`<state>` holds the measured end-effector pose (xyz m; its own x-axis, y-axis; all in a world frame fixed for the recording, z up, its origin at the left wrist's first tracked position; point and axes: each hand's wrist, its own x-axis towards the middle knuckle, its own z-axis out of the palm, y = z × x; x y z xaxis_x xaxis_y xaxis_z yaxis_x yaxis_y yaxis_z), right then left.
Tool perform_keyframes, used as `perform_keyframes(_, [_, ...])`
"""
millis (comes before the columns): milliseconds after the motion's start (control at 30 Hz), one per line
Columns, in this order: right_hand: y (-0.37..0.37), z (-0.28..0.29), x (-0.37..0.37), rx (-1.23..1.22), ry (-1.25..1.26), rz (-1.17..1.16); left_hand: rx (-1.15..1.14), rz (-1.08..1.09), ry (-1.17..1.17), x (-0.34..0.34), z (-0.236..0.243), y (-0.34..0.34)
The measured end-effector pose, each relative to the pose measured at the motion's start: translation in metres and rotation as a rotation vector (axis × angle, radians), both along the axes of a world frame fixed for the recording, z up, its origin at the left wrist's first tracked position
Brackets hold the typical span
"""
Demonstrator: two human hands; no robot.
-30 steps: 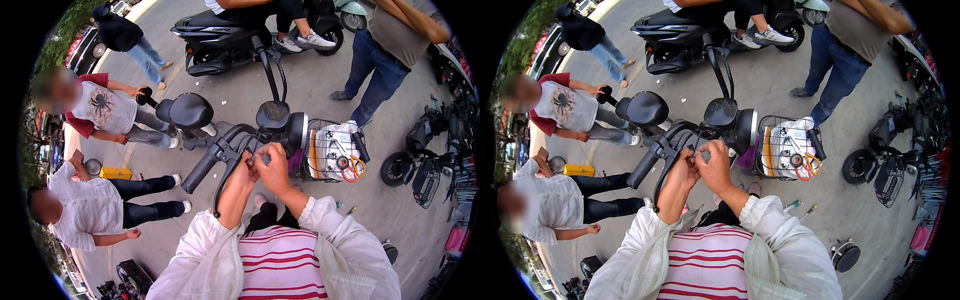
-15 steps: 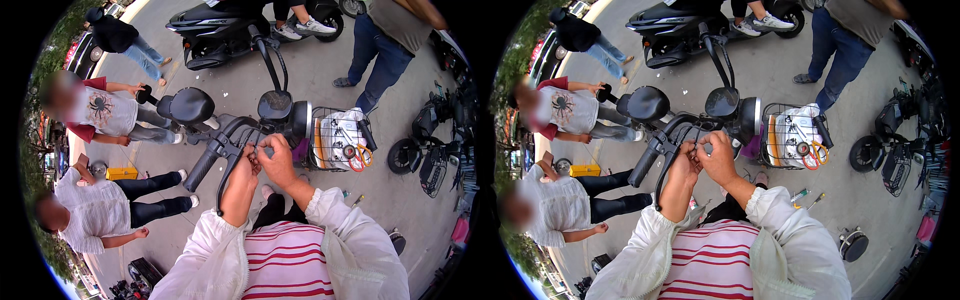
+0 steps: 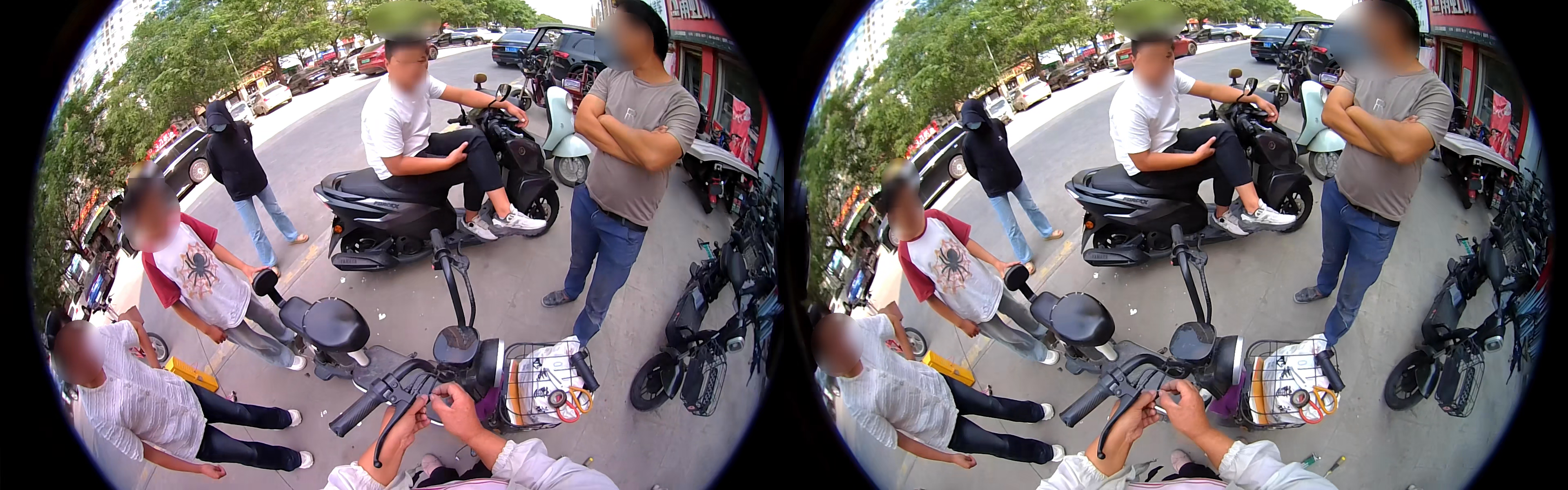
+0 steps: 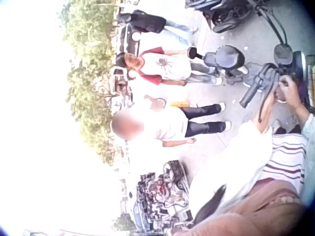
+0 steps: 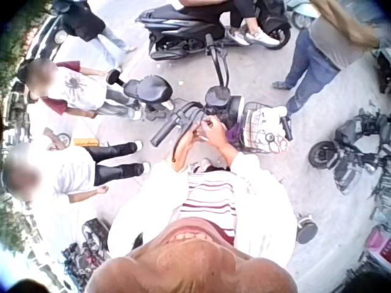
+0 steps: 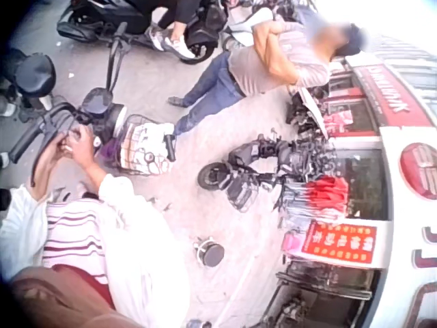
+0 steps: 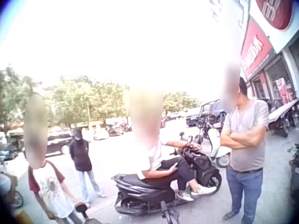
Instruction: The person repairs an electric scooter's handlebar wiring using pliers and electrical tape. They strip wire ends, connect them, and wrap the connections with tape while others watch nearby.
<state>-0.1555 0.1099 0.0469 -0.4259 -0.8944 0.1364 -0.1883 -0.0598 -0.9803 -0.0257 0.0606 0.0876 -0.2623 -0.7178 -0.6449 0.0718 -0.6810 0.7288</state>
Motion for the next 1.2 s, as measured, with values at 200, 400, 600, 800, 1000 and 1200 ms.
perform_keyframes(200, [0.017,-0.016,-0.015,0.211,-1.058,0.251,0.086,-0.122,0.069,-0.008,-0.03,-0.006])
perform_keyframes(400, [0.025,-0.007,-0.009,0.259,-1.046,0.184,0.092,-0.106,0.087,-0.005,-0.02,-0.004])
perform_keyframes(600, [0.016,0.003,-0.002,0.208,-1.131,0.19,0.127,-0.103,0.095,-0.004,-0.023,-0.009])
perform_keyframes(800, [0.014,-0.01,-0.004,0.161,-1.183,0.267,0.13,-0.113,0.081,-0.003,-0.024,-0.009])
perform_keyframes(1000, [0.019,-0.019,-0.007,0.2,-1.276,0.298,0.12,-0.087,0.107,-0.004,-0.02,-0.008])
perform_keyframes(1200, [0.03,-0.002,0.004,0.175,-1.302,0.122,0.127,-0.081,0.163,0.0,-0.024,-0.01])
